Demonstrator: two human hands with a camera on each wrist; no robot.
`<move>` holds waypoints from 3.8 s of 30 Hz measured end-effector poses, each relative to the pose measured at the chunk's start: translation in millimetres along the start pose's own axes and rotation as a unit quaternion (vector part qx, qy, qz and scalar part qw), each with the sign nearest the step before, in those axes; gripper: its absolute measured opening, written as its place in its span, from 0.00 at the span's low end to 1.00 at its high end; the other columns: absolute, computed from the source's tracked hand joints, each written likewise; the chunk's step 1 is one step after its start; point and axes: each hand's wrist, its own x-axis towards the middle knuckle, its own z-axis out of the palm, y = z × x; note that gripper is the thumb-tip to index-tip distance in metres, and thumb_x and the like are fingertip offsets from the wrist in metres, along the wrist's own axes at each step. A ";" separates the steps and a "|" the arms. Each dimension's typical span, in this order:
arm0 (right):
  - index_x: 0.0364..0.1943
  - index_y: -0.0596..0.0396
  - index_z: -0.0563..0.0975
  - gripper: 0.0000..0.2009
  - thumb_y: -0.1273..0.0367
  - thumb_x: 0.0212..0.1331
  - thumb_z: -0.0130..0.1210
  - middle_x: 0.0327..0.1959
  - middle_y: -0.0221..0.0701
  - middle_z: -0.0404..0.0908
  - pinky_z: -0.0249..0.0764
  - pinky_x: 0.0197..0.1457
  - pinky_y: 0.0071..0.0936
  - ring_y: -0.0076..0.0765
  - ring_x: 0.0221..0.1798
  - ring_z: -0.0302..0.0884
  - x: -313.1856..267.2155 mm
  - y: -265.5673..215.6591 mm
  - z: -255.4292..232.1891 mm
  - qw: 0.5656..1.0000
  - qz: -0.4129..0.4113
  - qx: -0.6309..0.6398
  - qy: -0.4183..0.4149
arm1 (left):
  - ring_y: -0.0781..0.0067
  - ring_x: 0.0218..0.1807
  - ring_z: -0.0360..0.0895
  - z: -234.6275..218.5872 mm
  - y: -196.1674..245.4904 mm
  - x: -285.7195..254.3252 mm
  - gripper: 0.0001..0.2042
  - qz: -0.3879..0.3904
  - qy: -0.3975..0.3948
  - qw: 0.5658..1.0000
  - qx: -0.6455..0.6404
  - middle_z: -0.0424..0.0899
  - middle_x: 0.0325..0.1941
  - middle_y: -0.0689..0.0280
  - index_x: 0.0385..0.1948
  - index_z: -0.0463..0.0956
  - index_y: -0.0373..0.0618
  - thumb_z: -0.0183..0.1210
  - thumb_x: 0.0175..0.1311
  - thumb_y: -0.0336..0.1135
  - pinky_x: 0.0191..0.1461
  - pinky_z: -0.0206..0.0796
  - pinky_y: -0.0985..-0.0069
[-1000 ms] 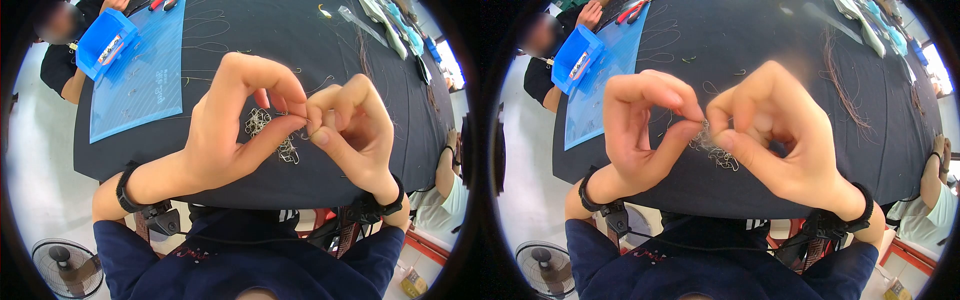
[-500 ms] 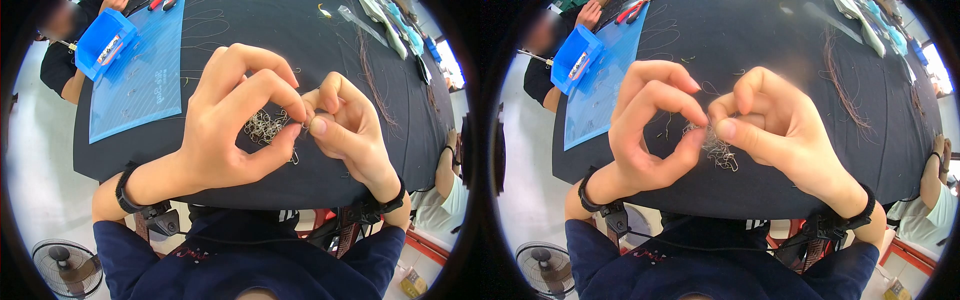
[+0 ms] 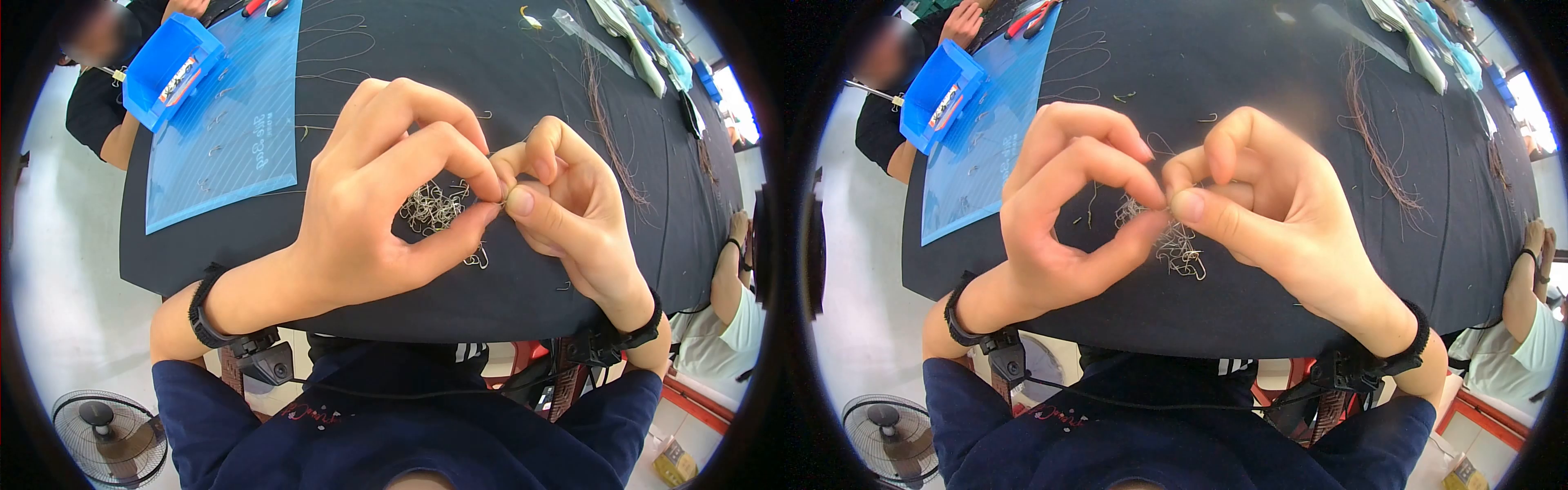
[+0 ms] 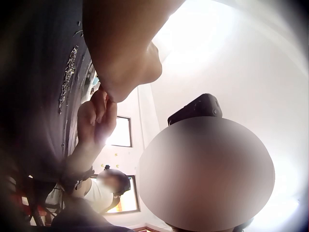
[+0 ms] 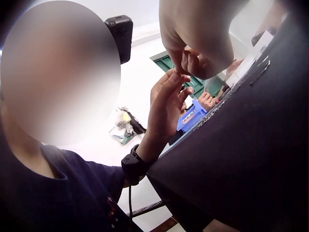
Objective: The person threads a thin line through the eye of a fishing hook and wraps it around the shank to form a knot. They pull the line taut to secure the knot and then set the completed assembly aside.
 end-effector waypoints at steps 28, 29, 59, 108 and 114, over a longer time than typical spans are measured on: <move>0.33 0.51 0.62 0.12 0.76 0.56 0.55 0.35 0.32 0.72 0.47 0.18 0.07 0.07 0.22 0.56 -0.1 0.8 1.3 0.999 -0.042 -0.031 0.002 | 0.73 0.36 0.73 -1.1 2.8 0.5 0.10 -0.010 0.002 1.000 -0.023 0.74 0.37 0.62 0.24 0.77 0.43 0.63 0.38 0.19 0.38 0.64 0.81; 0.33 0.51 0.62 0.12 0.77 0.56 0.55 0.35 0.31 0.72 0.49 0.20 0.07 0.08 0.22 0.57 -0.9 -1.4 2.4 0.999 -0.039 -0.032 0.003 | 0.73 0.36 0.72 -1.0 2.8 0.6 0.10 -0.010 0.002 1.000 -0.023 0.74 0.37 0.62 0.24 0.77 0.43 0.63 0.38 0.19 0.38 0.64 0.81; 0.32 0.56 0.63 0.14 0.85 0.49 0.56 0.33 0.45 0.77 0.59 0.23 0.09 0.11 0.19 0.62 -8.1 -8.3 1.5 0.858 -0.310 -0.409 -0.002 | 0.74 0.35 0.72 -1.9 1.1 0.0 0.11 0.012 0.016 0.999 -0.040 0.74 0.35 0.63 0.25 0.78 0.42 0.64 0.36 0.18 0.37 0.63 0.83; 0.34 0.54 0.61 0.13 0.81 0.55 0.55 0.36 0.38 0.76 0.65 0.36 0.12 0.15 0.33 0.68 -7.7 -3.7 -0.4 0.958 -0.160 -0.237 -0.008 | 0.75 0.34 0.72 -0.2 1.9 1.6 0.10 0.011 0.007 0.999 -0.053 0.74 0.36 0.61 0.24 0.75 0.41 0.60 0.36 0.19 0.37 0.63 0.83; 0.34 0.54 0.61 0.13 0.81 0.56 0.54 0.36 0.38 0.75 0.68 0.39 0.14 0.18 0.36 0.69 -7.4 -1.8 -1.4 0.961 -0.163 -0.222 -0.004 | 0.75 0.34 0.71 -0.4 2.6 0.9 0.09 -0.002 0.004 0.998 -0.060 0.74 0.37 0.59 0.24 0.73 0.40 0.59 0.38 0.20 0.37 0.63 0.82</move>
